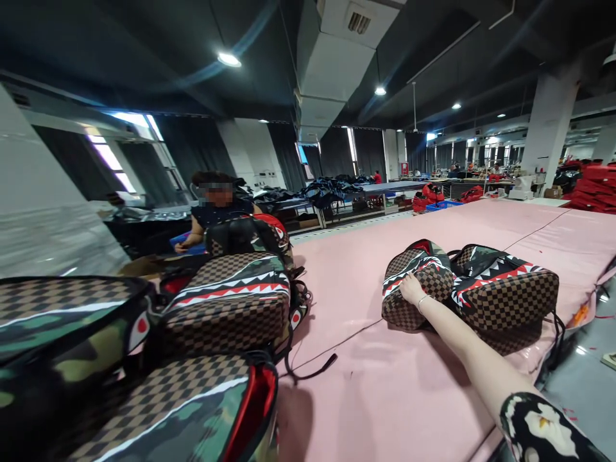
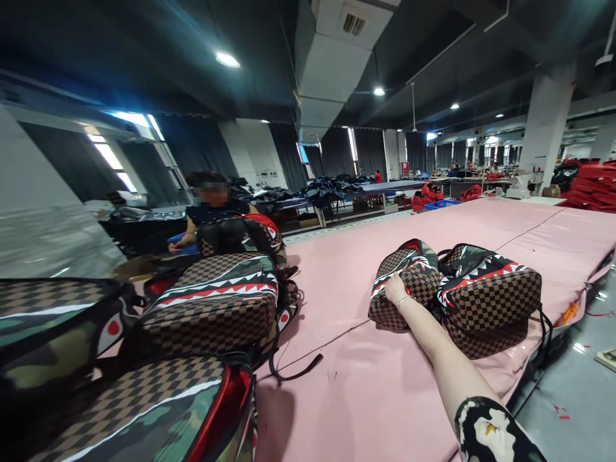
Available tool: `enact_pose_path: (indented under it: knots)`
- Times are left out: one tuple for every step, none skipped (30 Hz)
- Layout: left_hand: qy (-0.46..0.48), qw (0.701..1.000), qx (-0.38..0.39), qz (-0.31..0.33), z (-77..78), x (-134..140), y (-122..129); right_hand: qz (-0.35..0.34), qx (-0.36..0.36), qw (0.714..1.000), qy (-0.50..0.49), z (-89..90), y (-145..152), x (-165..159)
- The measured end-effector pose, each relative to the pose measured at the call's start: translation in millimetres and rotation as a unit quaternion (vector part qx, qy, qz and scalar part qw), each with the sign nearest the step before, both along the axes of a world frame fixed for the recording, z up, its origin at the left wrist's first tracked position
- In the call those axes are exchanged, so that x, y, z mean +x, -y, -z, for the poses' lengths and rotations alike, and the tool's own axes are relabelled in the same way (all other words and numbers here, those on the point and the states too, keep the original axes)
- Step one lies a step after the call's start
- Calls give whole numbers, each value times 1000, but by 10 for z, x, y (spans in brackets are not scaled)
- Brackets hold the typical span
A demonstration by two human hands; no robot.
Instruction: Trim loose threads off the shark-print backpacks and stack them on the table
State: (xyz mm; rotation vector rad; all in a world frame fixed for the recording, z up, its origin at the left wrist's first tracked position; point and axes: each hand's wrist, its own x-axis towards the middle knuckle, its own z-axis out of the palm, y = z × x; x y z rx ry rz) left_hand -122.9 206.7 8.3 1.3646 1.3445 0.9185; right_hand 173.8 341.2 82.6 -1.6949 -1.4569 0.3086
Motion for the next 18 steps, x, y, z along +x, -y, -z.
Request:
enact_pose_path:
  knots:
    - [-1,1000,7,-14,-27,15,-85,-4,-2,1000,14,16,25,12]
    - [-2,999,16,-32,-52,33,-161,-11,-5,999,32,32,54,26]
    - [-4,998,27,-52,-75,54,-229,-23,-9,998,53,45,84,39]
    - [-4,997,35,-67,-97,79,-293,-39,-14,996,80,57,116,47]
    - [-3,996,41,-82,-118,105,-350,-60,-19,992,111,68,154,48]
    - [-2,994,46,-95,-137,132,-397,-86,-24,985,146,82,202,39]
    - [0,993,49,-109,-150,158,-426,-115,-28,976,183,102,267,18]
    - [2,991,50,-122,-152,180,-428,-147,-31,964,221,132,353,-18]
    - [3,990,47,-134,-137,197,-392,-179,-33,950,256,177,468,-67]
    - [4,988,43,-145,-98,208,-308,-208,-35,935,285,239,615,-127]
    - [4,987,35,-157,-35,213,-168,-233,-38,922,306,316,795,-195]
    - [4,985,24,-168,51,211,29,-255,-37,909,326,408,1010,-267]
    - [4,984,11,-179,157,204,279,-270,-33,897,348,509,1256,-336]
    - [3,982,-4,-191,272,195,567,-281,-26,885,371,615,1529,-397]
    - [3,979,-22,-204,389,185,877,-288,-7,866,408,717,1820,-445]
    - [3,975,-40,-216,498,176,1183,-291,8,851,436,810,2120,-474]
    - [3,971,-58,-232,593,168,1463,-295,14,841,453,885,2415,-483]
    - [5,964,-73,-255,670,159,1698,-307,14,834,458,940,2692,-471]
